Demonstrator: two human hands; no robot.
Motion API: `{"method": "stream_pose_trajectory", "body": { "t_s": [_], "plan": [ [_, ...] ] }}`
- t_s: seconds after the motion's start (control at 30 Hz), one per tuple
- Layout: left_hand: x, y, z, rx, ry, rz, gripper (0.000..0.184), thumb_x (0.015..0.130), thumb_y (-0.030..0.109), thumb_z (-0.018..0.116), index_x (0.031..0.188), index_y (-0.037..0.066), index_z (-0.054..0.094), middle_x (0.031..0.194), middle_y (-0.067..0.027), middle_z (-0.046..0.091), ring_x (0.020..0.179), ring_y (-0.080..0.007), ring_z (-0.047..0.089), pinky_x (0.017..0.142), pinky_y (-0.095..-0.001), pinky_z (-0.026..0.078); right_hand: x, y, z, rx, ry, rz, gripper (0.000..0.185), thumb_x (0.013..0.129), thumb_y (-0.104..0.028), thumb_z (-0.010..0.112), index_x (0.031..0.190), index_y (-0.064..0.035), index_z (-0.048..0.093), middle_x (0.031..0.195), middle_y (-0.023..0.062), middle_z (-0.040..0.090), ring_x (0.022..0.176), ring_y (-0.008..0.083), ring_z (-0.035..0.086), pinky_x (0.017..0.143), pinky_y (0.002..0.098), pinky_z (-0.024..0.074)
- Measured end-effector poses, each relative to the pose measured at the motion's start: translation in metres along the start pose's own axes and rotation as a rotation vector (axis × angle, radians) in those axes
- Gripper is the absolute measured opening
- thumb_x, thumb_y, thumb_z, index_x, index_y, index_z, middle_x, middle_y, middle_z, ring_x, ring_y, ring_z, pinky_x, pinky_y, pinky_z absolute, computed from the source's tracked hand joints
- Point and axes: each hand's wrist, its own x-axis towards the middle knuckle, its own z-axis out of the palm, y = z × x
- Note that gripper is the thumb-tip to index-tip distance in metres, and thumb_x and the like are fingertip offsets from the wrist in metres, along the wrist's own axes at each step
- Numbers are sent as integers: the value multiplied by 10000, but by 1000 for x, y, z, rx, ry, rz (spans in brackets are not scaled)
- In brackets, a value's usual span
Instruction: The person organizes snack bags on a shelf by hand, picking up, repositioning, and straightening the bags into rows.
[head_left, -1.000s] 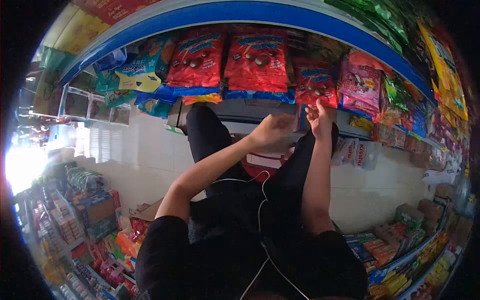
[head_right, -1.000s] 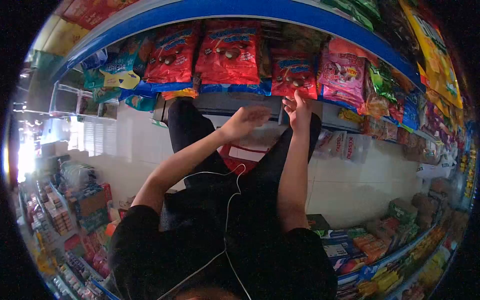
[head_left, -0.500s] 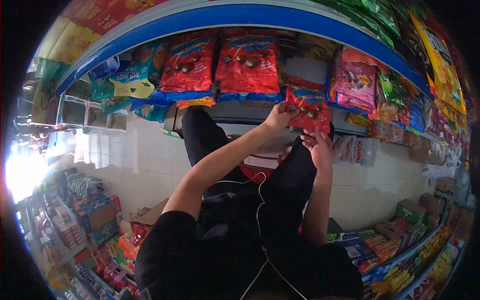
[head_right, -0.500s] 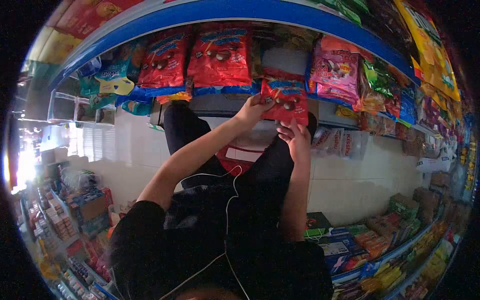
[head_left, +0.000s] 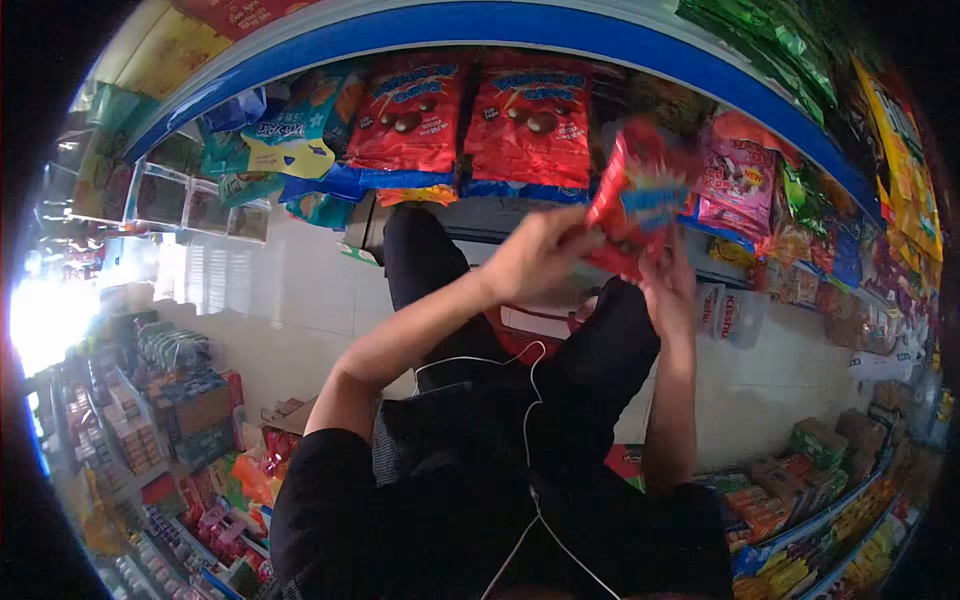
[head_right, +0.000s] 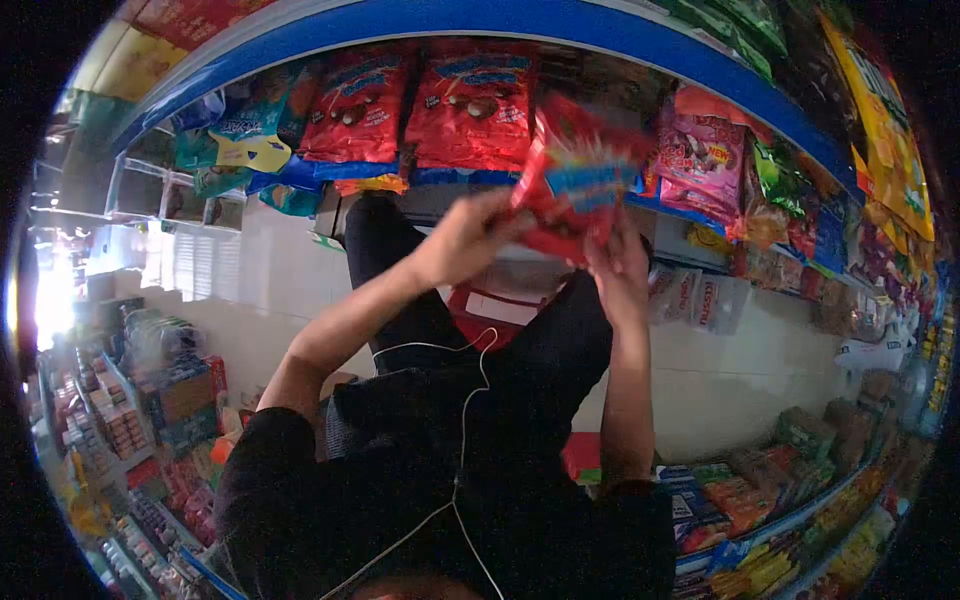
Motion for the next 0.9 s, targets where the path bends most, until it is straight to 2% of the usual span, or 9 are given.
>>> {"method": "stream_pose_trajectory", "body": {
  "t_s": [0.07,0.17,0.3,0.33,0.43,0.53,0.63,0.73,0.9],
  "plan": [
    [12,7,-25,-9,128,8,210,962,125,615,1131,3,639,868,-129,684,842,-62,557,747,-330,500,32,-12,24,-77,-17,-227,701,937,-73,648,1534,-73,281,1335,119,563,1150,191,589,868,336,545],
    [37,14,-66,-140,274,98,277,954,81,613,1213,-16,612,1100,-64,667,1025,-101,559,938,-290,453,79,-45,67,-249,-23,-321,674,935,-110,669,1513,-57,328,1190,113,646,1025,161,633,848,281,525],
    [75,-38,-113,-178,428,58,584,908,34,638,1424,-77,389,1334,-150,579,1201,-190,548,1042,-327,415,122,-54,98,-440,-40,-276,595,937,-170,683,1457,-40,424,956,85,688,744,117,642,639,239,501],
    [77,-39,-121,16,403,121,624,930,54,643,1476,-14,349,1378,-160,540,1222,-192,530,1061,-330,407,128,-54,101,-483,-40,-202,573,937,-185,686,1437,-33,453,894,78,689,671,104,630,579,233,486],
    [69,-33,-117,215,348,48,723,877,36,658,1483,-79,281,1423,-222,505,1328,-274,482,1091,-358,378,139,-52,94,-639,-39,-197,500,936,-216,691,1369,-23,532,761,54,650,538,75,549,469,240,409],
    [65,-48,-111,240,337,58,738,863,40,663,1492,-51,288,1419,-268,493,1352,-331,462,1085,-374,387,135,-45,88,-505,20,-259,463,931,-229,699,1329,-29,573,708,40,632,535,62,541,468,232,389],
    [54,-33,-105,385,363,64,687,895,-13,629,1506,0,315,1443,-195,493,1362,-221,425,1100,-330,365,131,-40,80,-481,2,-206,458,937,-229,694,1331,-32,571,766,37,643,554,61,543,477,226,389],
    [42,-26,-102,408,409,25,692,891,-14,628,1508,15,318,1449,-217,481,1371,-247,431,1084,-351,393,124,-38,81,-409,10,-251,454,952,-231,675,1334,-15,560,849,49,648,595,56,545,506,217,394],
    [-22,26,-88,497,466,107,461,914,34,631,1360,7,520,1310,-196,599,1271,-275,547,991,-390,484,96,-23,46,-303,82,-260,434,972,-256,642,1326,-17,566,914,62,655,661,64,555,550,214,404]
  ]
}}
